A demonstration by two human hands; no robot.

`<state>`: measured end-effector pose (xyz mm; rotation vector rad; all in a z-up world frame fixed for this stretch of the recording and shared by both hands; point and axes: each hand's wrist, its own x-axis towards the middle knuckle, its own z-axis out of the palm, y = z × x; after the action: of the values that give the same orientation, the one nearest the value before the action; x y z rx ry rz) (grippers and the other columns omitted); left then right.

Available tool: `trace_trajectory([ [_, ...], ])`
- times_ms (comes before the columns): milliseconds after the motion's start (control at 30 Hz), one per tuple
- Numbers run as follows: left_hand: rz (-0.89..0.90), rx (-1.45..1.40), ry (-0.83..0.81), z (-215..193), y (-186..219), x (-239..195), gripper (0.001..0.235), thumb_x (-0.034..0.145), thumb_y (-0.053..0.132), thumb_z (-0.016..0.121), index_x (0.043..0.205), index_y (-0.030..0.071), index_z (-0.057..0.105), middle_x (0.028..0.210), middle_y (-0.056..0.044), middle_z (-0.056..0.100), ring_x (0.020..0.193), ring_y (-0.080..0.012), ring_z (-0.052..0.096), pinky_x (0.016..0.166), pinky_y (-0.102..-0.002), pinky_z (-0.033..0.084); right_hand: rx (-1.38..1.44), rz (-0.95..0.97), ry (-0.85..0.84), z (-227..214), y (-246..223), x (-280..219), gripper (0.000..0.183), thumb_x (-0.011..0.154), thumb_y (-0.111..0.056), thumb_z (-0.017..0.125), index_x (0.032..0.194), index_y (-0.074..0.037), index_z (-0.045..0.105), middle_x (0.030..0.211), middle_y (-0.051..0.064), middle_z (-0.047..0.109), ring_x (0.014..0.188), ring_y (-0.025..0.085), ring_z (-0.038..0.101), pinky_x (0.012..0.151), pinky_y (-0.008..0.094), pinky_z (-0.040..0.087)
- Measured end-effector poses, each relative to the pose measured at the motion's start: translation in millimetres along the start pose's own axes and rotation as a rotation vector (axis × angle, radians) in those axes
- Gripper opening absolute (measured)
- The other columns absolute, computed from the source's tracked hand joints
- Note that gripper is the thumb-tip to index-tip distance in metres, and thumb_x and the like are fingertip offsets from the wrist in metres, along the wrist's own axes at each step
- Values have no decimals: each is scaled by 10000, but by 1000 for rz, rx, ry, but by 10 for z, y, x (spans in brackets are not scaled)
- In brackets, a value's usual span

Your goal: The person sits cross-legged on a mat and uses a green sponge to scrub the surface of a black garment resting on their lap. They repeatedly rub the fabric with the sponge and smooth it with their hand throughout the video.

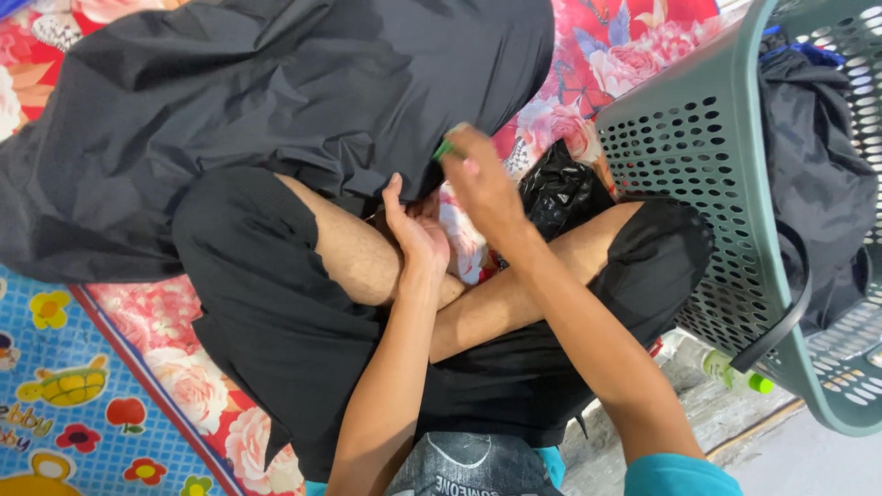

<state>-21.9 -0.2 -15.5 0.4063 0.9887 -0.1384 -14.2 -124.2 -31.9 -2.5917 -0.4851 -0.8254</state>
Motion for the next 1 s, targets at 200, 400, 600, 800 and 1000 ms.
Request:
trace_trajectory([
  [200, 12, -5, 14, -58, -13, 52, 597, 721, 412, 907, 1130, 89, 615, 1070, -95, 507, 1009, -265, 619, 1003, -379, 543, 156, 66, 79, 106, 93, -28, 158, 985, 27, 695, 1141, 55, 702, 1267, 207, 634, 1226, 396, 623, 1043, 477, 545],
  [400, -38, -30, 35, -52, -68, 118, 610, 718, 427, 895, 1086, 86, 549, 1061, -105, 499, 943, -270, 633, 977, -368, 572, 595, 169, -164, 123, 94, 18, 289, 996, 53, 607, 1279, 49, 664, 1389, 218, 588, 1409, 383, 472, 1227, 481, 373],
  [600, -26, -51, 38, 75, -8, -50, 643, 695, 459, 904, 970, 100, 447, 921, -38, 385, 843, -239, 565, 903, -353, 568, 210, -115, -64, 112, 48, 117, 216, 1033, -118, 634, 1169, 14, 739, 1291, 161, 698, 1253, 374, 641, 1106, 445, 533],
  [800, -33, -98, -11, 29, -18, 12, 571, 725, 451, 901, 929, 117, 486, 919, -68, 500, 852, -284, 638, 900, -397, 575, 260, -130, -94, 91, -34, 161, 203, 1029, -30, 600, 1172, 88, 682, 1265, 246, 652, 1282, 456, 569, 1115, 540, 497],
  [1000, -33, -77, 4, 44, 20, -39, 611, 729, 461, 885, 994, 112, 461, 1013, -92, 511, 929, -291, 646, 959, -382, 560, 431, 110, -113, 79, -59, 218, 230, 1035, 10, 569, 1212, 133, 650, 1348, 226, 588, 1382, 413, 469, 1212, 468, 404],
])
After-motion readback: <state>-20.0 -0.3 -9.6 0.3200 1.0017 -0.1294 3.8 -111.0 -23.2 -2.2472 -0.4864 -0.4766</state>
